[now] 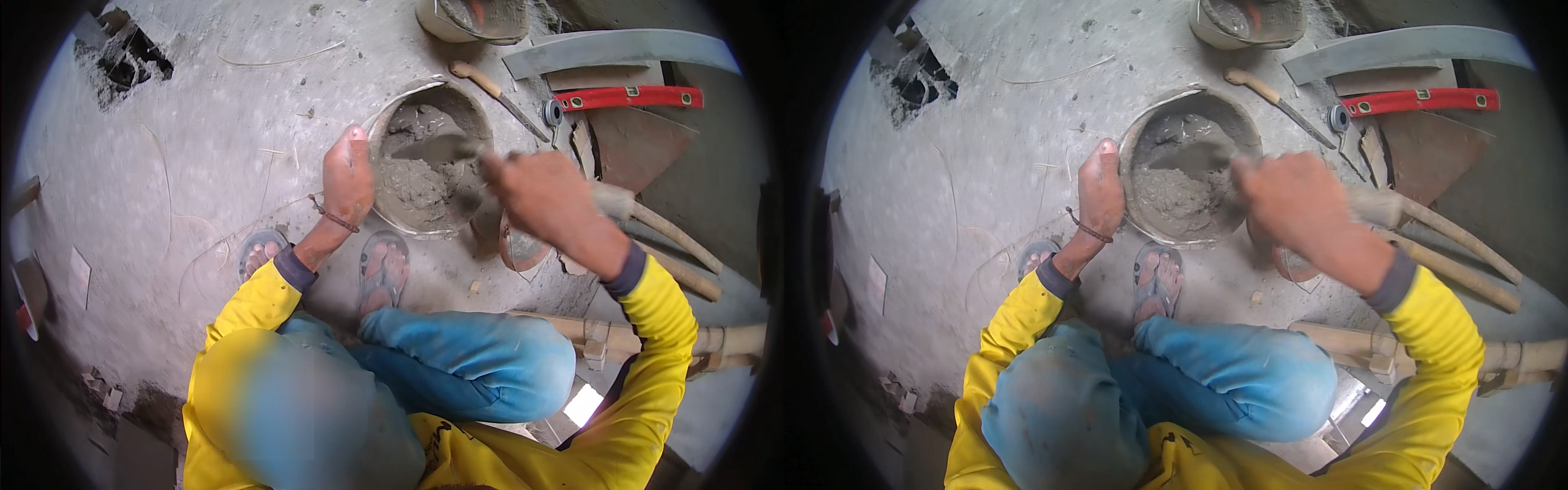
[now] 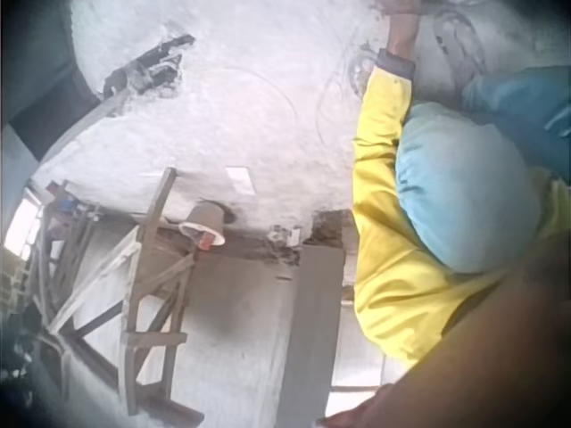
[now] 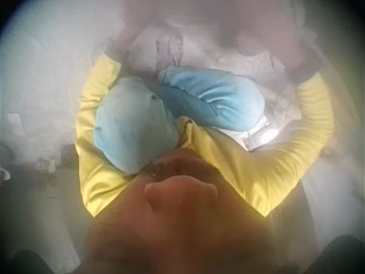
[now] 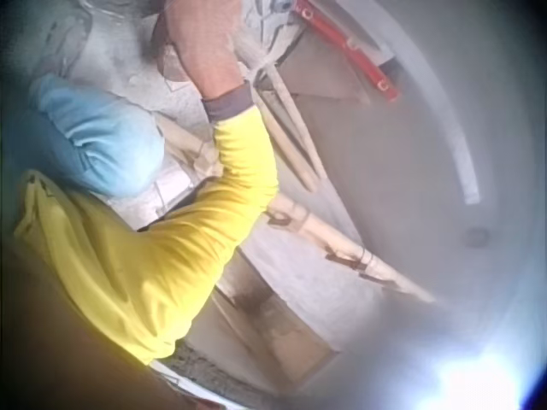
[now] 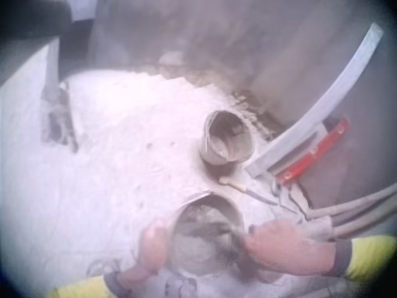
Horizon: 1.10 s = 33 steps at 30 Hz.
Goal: The person mixes cement in a bucket while sitting on the floor, then stands and applies the cement to a wall using a trowel. The person repeatedly scoops cement from the bucket and spreads it onto the wall surface.
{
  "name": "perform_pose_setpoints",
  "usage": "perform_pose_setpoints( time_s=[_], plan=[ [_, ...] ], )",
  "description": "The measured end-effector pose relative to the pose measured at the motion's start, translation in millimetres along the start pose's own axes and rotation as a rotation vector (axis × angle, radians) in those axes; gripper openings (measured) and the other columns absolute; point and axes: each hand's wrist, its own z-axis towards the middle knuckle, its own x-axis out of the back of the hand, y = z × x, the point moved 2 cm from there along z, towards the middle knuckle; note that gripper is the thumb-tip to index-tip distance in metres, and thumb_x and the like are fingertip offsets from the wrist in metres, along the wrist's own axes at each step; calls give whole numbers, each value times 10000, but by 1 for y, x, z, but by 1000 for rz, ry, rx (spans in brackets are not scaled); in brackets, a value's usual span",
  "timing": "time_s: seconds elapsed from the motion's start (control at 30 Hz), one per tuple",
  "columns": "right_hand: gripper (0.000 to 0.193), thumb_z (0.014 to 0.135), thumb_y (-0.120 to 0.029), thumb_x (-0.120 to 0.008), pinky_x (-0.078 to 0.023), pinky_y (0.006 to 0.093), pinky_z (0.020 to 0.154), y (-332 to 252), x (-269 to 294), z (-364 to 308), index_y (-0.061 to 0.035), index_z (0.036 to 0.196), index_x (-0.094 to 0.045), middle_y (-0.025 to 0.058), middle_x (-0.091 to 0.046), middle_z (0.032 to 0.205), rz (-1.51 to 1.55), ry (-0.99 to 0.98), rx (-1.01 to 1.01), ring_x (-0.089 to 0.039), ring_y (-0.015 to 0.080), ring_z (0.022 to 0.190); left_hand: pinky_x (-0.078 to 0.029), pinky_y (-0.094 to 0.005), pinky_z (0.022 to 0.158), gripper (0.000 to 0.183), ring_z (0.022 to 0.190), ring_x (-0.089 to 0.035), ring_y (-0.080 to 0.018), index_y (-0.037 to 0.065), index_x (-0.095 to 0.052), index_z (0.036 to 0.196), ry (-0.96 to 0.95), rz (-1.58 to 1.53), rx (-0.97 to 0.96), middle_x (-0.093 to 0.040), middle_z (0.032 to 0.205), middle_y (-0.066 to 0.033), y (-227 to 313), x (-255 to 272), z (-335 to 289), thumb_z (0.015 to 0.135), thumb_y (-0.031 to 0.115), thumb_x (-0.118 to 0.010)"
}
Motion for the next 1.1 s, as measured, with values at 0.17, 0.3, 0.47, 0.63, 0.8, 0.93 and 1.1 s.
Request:
perform_pose_setpoints(
  time_s=[0.17,0.3,0.47,0.63,0.8,0.93,1.1],
  plan=[
    [167,876,-129,-538,-544,346,620,26,-56,47,-44,999,-611,88,-678,792,-53,54,-113,-698,229,767,-373,-288,655,374,734,-361,-96,-2,-453,805,-57,-3,-27,-382,726,-9,1,-9,1,1053,267,-370],
    [219,887,-142,-523,-528,443,626,-1,-89,54,7,1040,-574,207,-651,753,243,20,-116,-663,341,697,-381,-358,584,365,635,-355,-162,-6,-461,805,-34,31,-102,-358,645,-130,-3,-4,-1,1031,272,-396],
    [244,964,-216,-505,-502,391,495,-17,-68,61,12,1025,-567,177,-616,677,814,-483,-104,-621,267,520,-373,-346,576,354,645,-338,-141,-6,-444,799,-83,47,-66,-313,650,-133,1,-4,-11,1030,258,-399],
    [297,992,-294,-510,-431,308,378,-50,-72,34,-1,1002,-553,43,-519,608,1189,-673,-192,-494,139,419,-377,-345,587,381,667,-354,-134,-10,-448,805,-52,-5,-56,-340,656,-125,-7,5,-15,1035,289,-395],
    [304,986,-312,-515,-401,301,362,-24,-62,13,-15,1034,-558,5,-471,601,1550,-810,-385,-457,113,423,-381,-350,599,400,667,-352,-148,-13,-447,809,-22,-4,-59,-353,662,-112,-5,3,-7,1039,308,-385],
    [197,973,-254,-541,-436,302,383,20,-65,4,-57,979,-539,81,-562,622,409,305,256,-559,157,455,-382,-356,599,399,650,-345,-166,-15,-453,811,-19,8,-61,-352,657,-118,-5,1,-4,1037,305,-380],
    [157,904,-168,-553,-517,324,507,11,-39,35,-37,990,-539,113,-616,710,-87,157,-128,-665,206,612,-381,-356,599,383,645,-347,-166,-9,-453,798,-40,42,-74,-347,651,-123,3,-1,9,1032,286,-383]
  ],
)
